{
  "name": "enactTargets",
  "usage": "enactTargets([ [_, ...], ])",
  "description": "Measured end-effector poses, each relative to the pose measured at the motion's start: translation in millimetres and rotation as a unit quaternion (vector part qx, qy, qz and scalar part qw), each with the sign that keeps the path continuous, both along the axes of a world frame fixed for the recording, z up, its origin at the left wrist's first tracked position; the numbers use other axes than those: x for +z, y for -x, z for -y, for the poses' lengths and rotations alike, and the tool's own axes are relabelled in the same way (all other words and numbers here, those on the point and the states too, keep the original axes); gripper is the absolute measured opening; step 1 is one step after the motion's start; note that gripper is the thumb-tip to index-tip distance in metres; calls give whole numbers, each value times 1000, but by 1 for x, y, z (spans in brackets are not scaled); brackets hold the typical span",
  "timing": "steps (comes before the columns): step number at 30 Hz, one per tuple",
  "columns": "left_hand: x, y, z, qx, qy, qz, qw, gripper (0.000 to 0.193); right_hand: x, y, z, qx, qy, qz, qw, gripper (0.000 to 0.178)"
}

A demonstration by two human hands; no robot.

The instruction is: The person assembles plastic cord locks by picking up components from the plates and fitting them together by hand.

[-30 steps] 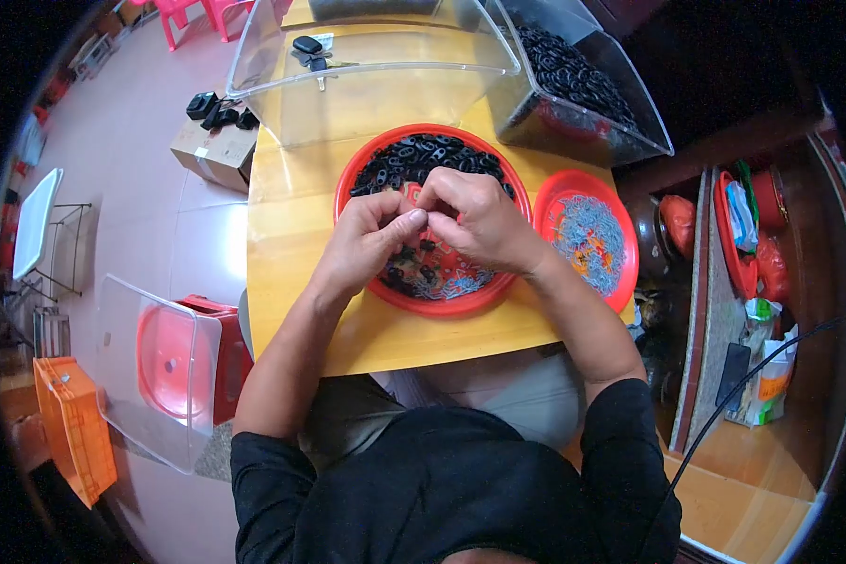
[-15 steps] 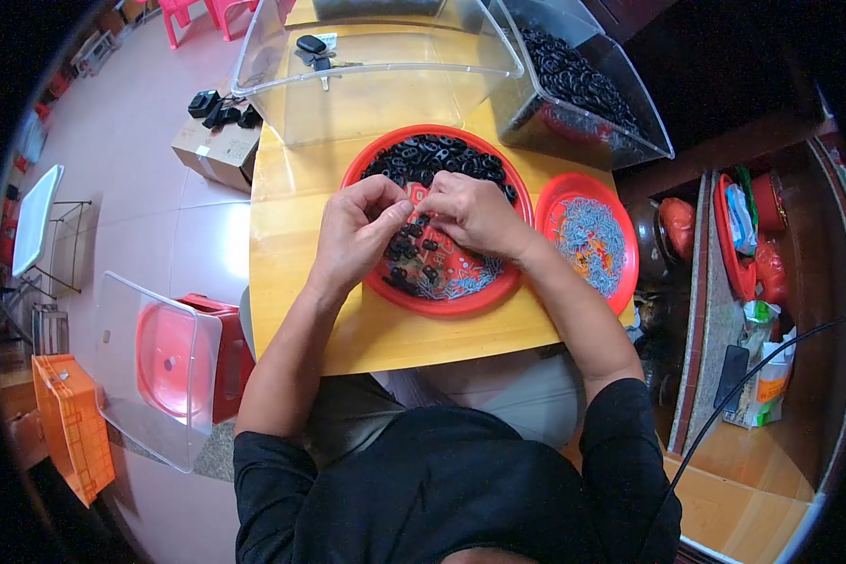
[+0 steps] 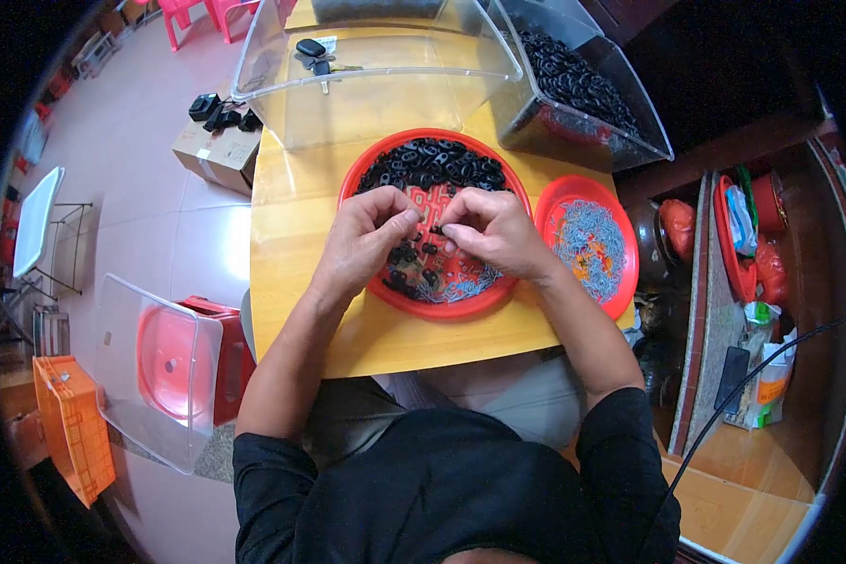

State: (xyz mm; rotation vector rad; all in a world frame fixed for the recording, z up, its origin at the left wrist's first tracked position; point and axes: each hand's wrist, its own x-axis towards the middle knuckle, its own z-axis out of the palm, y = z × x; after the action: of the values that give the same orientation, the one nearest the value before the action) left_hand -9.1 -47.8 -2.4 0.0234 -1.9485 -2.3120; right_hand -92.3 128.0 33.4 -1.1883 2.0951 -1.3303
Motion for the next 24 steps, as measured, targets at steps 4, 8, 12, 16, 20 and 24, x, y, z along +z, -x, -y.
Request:
enactTargets([
  [4,0,-1,-5,-72,-45,24,996,11,5,-3,-7,-1,14,84,996,4],
  [8,-3,-3,-7,-122,-82,42,988,12,14,-5,-7,33,33,-9,999,7],
  [12,6,-5,-7,-152,-86,55,983,13,16,-6,-7,15,14,83,996,13],
  [16,7,-6,-8,-155,-77,56,983,13,18,-6,-7,34,7,72,997,16],
  [20,3,-6,-8,-156,-54,30,986,14,24,-5,-5,43,-2,75,996,15],
  [24,1,-6,-10,-152,-5,7,988,15,28,-7,-2,45,-28,60,997,13],
])
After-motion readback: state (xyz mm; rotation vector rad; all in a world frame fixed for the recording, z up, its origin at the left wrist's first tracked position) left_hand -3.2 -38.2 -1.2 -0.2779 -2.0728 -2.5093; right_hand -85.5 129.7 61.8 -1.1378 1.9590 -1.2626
